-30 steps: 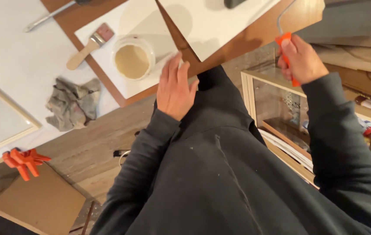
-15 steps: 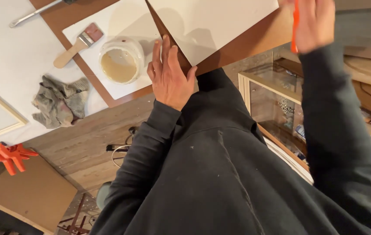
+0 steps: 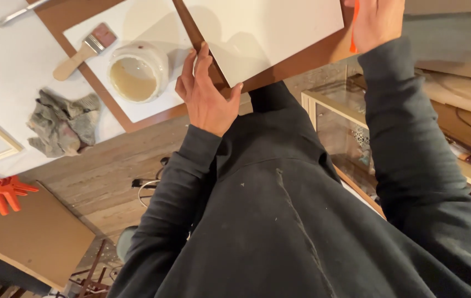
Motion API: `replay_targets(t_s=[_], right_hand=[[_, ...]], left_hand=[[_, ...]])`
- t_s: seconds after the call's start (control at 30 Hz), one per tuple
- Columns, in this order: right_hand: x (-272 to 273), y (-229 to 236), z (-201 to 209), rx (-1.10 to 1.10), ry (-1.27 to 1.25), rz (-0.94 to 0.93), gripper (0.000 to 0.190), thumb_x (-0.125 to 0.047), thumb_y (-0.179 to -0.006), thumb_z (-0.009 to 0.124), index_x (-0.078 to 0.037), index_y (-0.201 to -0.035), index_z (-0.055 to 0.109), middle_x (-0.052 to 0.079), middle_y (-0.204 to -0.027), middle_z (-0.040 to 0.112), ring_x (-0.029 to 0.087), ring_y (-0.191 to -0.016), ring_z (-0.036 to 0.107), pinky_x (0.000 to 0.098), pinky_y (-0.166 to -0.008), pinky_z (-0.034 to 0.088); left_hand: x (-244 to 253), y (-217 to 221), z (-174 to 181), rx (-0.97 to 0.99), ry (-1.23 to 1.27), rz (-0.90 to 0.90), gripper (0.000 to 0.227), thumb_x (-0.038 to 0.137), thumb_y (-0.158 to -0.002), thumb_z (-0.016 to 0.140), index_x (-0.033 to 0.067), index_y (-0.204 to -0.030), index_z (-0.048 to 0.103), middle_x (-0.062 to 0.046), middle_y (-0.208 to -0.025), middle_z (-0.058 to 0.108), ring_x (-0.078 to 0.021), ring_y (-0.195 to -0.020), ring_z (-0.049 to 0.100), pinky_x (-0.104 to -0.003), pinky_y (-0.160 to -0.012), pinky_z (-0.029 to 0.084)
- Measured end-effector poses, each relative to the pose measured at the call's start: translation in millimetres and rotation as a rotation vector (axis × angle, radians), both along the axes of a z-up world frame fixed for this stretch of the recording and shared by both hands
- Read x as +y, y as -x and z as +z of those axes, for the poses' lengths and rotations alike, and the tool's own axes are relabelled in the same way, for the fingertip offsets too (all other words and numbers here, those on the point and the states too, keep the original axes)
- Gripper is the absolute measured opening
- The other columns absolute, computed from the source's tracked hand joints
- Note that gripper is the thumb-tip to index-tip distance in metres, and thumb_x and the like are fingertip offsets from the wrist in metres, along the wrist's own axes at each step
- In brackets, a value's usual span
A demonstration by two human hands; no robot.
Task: Applying a white coating to a board using a paintbrush and a paint roller in a workshop environment.
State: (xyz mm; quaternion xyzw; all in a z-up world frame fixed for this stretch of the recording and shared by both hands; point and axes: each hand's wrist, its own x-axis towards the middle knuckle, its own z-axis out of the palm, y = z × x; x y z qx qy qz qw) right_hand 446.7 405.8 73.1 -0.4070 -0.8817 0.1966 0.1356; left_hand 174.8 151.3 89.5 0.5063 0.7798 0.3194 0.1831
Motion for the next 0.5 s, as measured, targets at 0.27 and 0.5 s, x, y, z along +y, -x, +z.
replay_targets(t_s=[0.27, 0.5], right_hand=[[-52.4, -47.9, 47.8, 0.467, 0.726, -0.212, 0.034, -0.025, -0.125, 0.041, 0.007, -0.131, 0.051, 0.015, -0.117, 0.068, 0.023, -0.099, 0.068, 0.0362, -0.089, 0.056], [-92.5, -46.0, 116.5, 0.466, 0.878, -0.381, 0.043, -0.037, -0.121, 0.038, 0.002, -0.136, 0.046, 0.005, -0.097, 0.055, 0.013, -0.072, 0.056, 0.0258, -0.061, 0.046]], left_hand=[[-27.2, -44.6, -1.5, -0.012, 0.099, -0.017, 0.085, 0.036, -0.084, 0.091, 0.0059, -0.146, 0.04, -0.01, -0.162, 0.041, -0.034, -0.153, 0.033, -0.055, -0.118, 0.023], [-25.2, -45.6, -11.5, 0.06, 0.069, -0.06, 0.102, 0.044, -0.083, 0.092, 0.0052, -0.155, 0.031, -0.012, -0.168, 0.033, -0.0344, -0.155, 0.031, -0.056, -0.12, 0.024]])
